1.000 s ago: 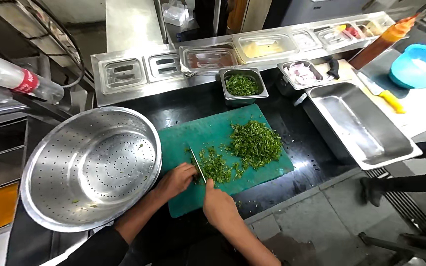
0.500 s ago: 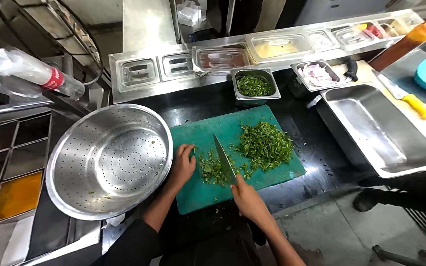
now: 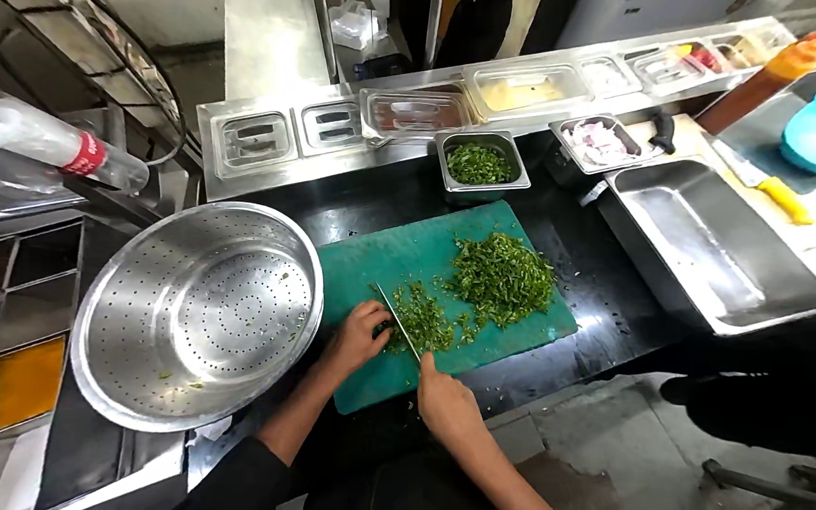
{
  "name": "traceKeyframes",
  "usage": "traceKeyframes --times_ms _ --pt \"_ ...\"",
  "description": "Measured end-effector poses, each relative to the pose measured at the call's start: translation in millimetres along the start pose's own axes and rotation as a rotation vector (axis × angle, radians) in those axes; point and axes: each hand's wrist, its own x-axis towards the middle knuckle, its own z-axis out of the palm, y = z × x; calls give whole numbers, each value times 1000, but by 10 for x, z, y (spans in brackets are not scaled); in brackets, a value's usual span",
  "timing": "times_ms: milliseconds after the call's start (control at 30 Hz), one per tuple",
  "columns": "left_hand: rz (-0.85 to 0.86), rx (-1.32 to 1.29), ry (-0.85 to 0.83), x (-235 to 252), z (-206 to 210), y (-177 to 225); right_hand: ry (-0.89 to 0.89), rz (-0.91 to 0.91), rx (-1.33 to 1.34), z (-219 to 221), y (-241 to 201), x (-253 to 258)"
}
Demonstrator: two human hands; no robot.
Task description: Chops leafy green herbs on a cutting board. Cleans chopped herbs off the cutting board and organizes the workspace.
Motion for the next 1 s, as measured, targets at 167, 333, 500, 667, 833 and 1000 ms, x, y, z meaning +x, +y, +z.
traceKeyframes --times_ms 167,333,500,667,833,1000 --pt "49 -16 12 13 5 -77 -26 -16 -15 -128 -40 -138" --pt "109 -42 60 -13 40 -163 10 5 -4 34 -110 -11" --pt "-19 -63 101 -65 22 -70 1 -71 230 -158 199 -86" --pt "56 -150 142 44 86 373 -112 -237 1087 -259 717 27" --pt "363 -46 -7 151 247 751 -152 -277 1173 -599 869 -141" --pt "408 -60 -2 449 292 846 -165 -323 1192 -715 998 -308"
